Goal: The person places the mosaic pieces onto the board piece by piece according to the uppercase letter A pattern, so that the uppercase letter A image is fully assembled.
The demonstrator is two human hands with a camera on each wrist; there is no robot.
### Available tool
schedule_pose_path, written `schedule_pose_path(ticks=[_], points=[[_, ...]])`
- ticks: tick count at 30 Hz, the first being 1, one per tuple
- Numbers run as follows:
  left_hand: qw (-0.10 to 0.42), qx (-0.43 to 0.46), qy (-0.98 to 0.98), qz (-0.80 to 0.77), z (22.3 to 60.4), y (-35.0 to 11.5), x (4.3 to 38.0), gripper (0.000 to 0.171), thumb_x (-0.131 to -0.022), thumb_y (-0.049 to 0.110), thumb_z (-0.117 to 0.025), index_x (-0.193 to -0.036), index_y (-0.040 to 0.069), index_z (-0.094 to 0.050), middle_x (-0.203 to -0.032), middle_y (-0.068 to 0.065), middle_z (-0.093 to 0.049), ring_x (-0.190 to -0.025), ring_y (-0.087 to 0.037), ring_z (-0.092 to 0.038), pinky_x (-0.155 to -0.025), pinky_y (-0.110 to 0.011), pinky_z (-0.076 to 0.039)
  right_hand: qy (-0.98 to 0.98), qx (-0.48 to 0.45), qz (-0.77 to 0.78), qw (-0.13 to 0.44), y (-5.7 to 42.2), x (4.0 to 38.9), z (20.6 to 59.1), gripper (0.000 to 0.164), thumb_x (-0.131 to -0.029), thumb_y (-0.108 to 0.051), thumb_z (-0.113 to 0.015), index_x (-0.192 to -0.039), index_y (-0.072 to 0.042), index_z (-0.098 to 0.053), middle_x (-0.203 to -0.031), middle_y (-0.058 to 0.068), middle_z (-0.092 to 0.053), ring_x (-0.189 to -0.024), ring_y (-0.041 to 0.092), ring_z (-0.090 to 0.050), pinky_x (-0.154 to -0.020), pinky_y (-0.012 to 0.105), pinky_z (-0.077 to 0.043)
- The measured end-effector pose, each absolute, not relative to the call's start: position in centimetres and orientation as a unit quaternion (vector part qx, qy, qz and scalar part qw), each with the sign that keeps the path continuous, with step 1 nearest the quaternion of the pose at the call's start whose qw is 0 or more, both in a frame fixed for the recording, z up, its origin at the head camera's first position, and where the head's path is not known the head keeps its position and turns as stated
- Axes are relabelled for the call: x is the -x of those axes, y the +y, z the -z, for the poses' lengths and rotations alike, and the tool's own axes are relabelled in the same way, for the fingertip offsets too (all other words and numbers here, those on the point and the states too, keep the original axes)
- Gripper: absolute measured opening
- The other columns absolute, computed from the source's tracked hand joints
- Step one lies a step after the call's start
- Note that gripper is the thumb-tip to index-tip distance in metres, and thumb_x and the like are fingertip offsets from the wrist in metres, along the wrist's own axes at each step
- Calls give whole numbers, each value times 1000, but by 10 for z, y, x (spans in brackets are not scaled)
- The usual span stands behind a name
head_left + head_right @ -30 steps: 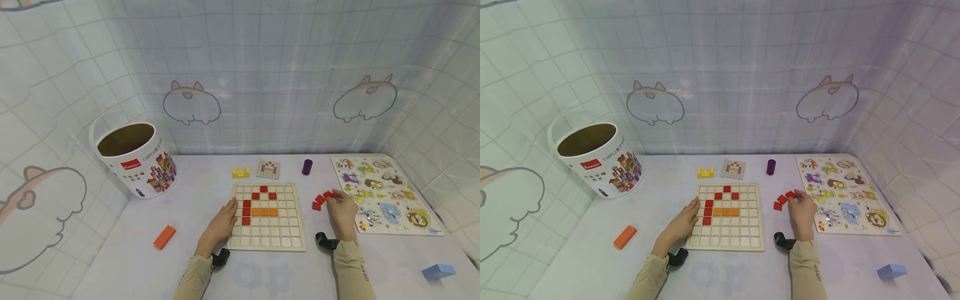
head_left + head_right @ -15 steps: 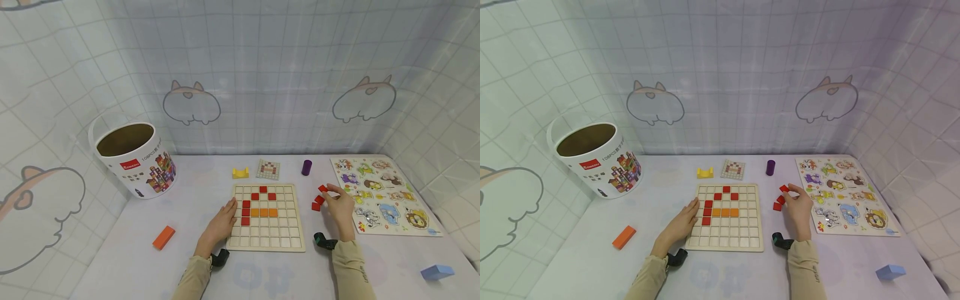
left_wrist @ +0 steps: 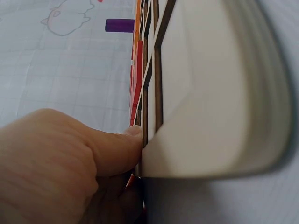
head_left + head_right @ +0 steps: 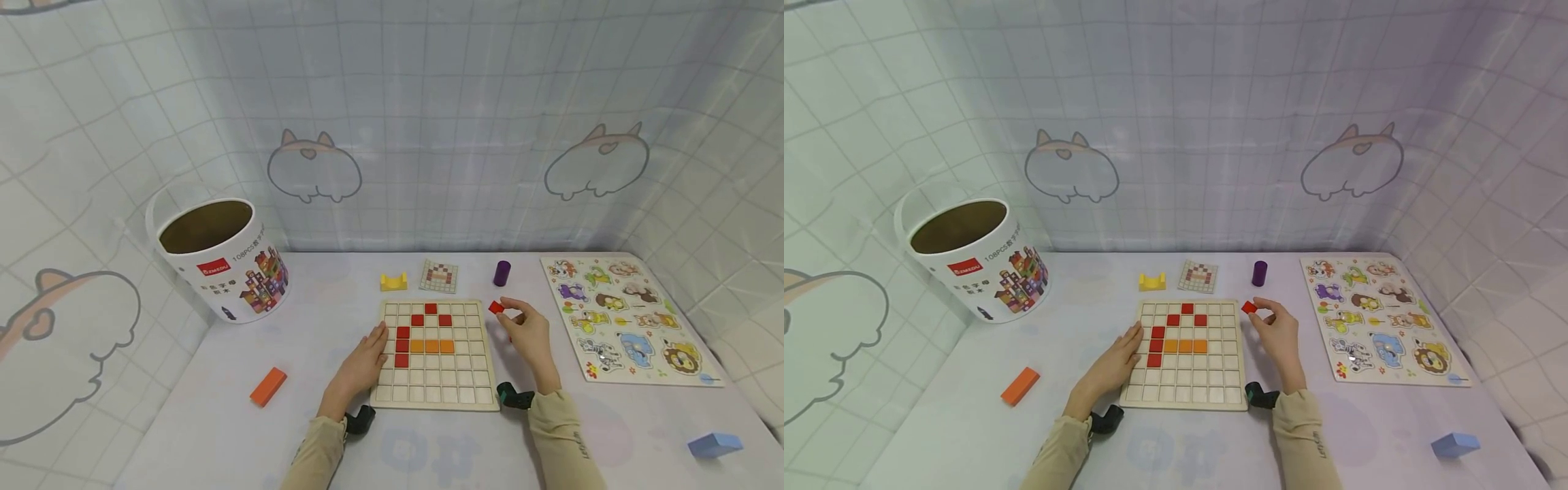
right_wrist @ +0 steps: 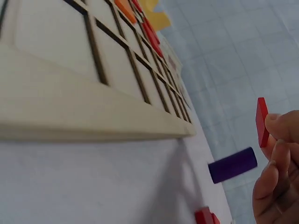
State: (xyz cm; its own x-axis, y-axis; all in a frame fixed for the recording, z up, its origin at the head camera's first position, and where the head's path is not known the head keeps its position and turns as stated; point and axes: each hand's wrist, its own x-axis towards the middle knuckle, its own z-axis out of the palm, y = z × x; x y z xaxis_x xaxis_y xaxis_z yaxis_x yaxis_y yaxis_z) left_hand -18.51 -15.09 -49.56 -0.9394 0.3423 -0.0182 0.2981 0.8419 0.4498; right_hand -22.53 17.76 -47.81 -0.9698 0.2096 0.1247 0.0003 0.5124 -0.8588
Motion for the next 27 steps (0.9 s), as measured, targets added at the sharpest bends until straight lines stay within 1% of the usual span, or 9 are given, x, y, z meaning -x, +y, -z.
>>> schedule_pose_path(ticks=[4, 9, 13, 17, 22, 25, 27], points=[[49, -169, 958, -228, 495, -151, 185, 53, -100, 10, -47, -148, -6, -31, -159, -19, -25, -146, -35, -27, -121, -52, -25, -867, 20, -488, 95, 169, 227, 484, 33, -87, -10, -70, -120, -6, -67, -71, 6, -61, -59, 3, -46, -46, 18, -38], [49, -170, 957, -229, 494, -150, 185, 54, -100, 10, -48, -148, -6, -31, -159, -19, -26, -146, -35, -28, -120, -52, -25, -861, -7, -505, 64, 157, 228, 490, 33, -87, -10, -69, -120, -7, -67, -66, 3, -54, -58, 8, -45, -45, 18, -37], [48, -168, 957, -230, 494, -150, 184, 53, -100, 10, -48, -148, -7, -32, -158, -20, -26, -146, -35, -28, -120, -52, -25, -864, -32, -501, 46, 149, 229, 497, 33, -89, -11, -69, -121, -9, -67, -66, 2, -51, -58, 11, -44, -46, 19, -35], [55, -167, 957, -233, 493, -150, 184, 54, -100, 10, -48, -148, -6, -31, -159, -19, -26, -146, -35, -27, -121, -52, -25, -874, -66, -480, 43, 143, 229, 505, 32, -88, -8, -69, -120, -9, -68, -68, 3, -53, -61, 12, -44, -50, 18, -35], [58, -166, 957, -233, 493, -150, 184, 54, -100, 10, -47, -149, -6, -30, -159, -19, -25, -147, -35, -27, -121, -51, -24, -880, -96, -462, 56, 141, 229, 510, 31, -87, -5, -69, -118, -9, -69, -68, 3, -54, -63, 13, -43, -55, 19, -36], [55, -166, 958, -229, 494, -150, 185, 54, -101, 11, -47, -149, -5, -30, -159, -18, -25, -147, -34, -27, -121, -50, -24, -880, -103, -462, 50, 141, 230, 510, 31, -87, -4, -69, -117, -8, -69, -71, 4, -57, -64, 14, -44, -57, 19, -36], [55, -165, 958, -228, 494, -151, 185, 54, -101, 12, -47, -149, -5, -30, -160, -18, -24, -147, -34, -27, -121, -50, -24, -880, -107, -462, 40, 141, 230, 509, 31, -87, -4, -69, -118, -7, -69, -78, 7, -63, -66, 13, -45, -58, 19, -37]])
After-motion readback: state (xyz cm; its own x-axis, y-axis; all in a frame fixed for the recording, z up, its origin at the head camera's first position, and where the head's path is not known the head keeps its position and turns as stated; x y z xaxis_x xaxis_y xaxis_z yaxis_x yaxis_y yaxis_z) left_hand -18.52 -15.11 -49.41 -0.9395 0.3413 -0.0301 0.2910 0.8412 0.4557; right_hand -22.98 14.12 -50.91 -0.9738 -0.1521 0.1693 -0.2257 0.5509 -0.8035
